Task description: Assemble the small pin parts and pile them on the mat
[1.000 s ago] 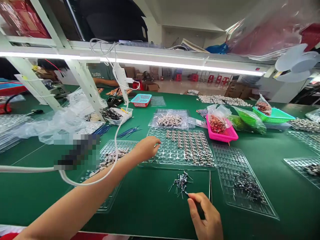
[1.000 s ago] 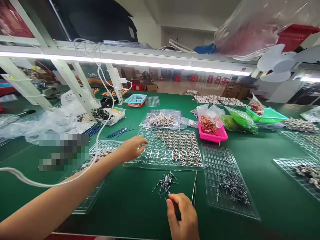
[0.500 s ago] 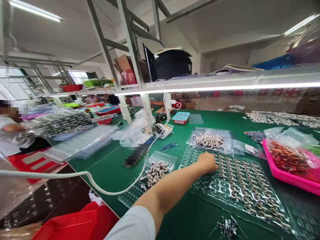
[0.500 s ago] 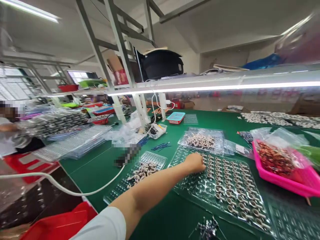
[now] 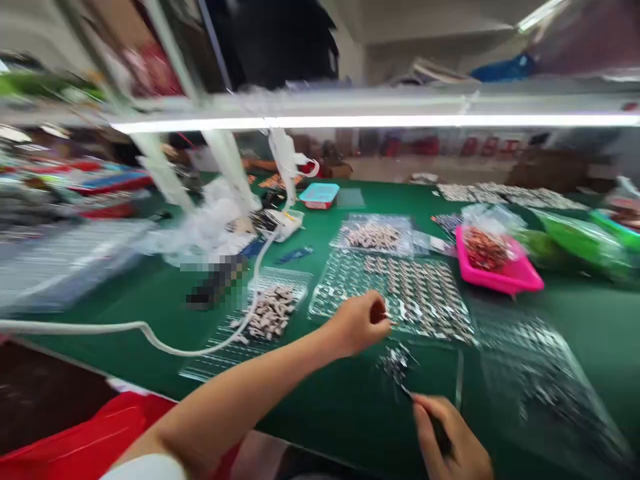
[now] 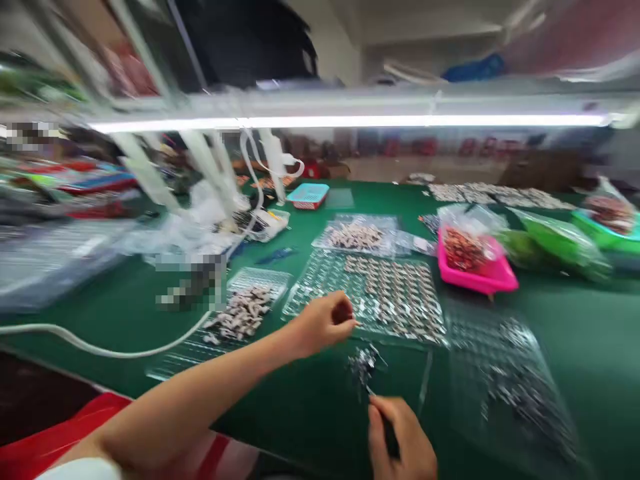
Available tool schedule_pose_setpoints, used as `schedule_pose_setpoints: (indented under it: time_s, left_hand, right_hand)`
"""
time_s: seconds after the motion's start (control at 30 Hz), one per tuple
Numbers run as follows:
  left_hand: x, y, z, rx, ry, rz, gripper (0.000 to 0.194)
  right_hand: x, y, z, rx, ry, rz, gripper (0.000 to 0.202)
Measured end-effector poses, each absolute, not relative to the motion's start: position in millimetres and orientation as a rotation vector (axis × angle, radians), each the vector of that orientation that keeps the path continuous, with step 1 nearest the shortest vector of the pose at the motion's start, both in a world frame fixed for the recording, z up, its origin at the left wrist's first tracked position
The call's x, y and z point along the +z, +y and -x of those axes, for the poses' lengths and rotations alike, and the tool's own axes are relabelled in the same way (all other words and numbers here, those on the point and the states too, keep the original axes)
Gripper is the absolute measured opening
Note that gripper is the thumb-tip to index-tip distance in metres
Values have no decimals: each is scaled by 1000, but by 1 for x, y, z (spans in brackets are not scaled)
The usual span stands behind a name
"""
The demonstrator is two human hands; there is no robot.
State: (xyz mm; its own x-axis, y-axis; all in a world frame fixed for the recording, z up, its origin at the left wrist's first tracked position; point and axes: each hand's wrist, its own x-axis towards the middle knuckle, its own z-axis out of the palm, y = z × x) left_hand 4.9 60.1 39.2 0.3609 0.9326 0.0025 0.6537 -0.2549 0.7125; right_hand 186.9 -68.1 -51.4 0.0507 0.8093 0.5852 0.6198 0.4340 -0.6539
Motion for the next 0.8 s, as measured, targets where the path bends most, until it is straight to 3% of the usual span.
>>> schedule_pose_setpoints:
  time_s: [0.13, 0.4, 0.8]
  left_hand:
    - [28, 22, 7, 606, 1121, -1750, 37]
    - [13, 21, 12, 534, 943, -1497, 34]
    - [8, 19, 9, 554, 897, -1279, 7]
  right_hand:
    - [-31, -78, -197, 286, -1658, 1329, 13]
    - [-18, -71, -195, 372, -1823, 1611, 10]
    - [-10, -64, -192, 413, -1937, 1799, 11]
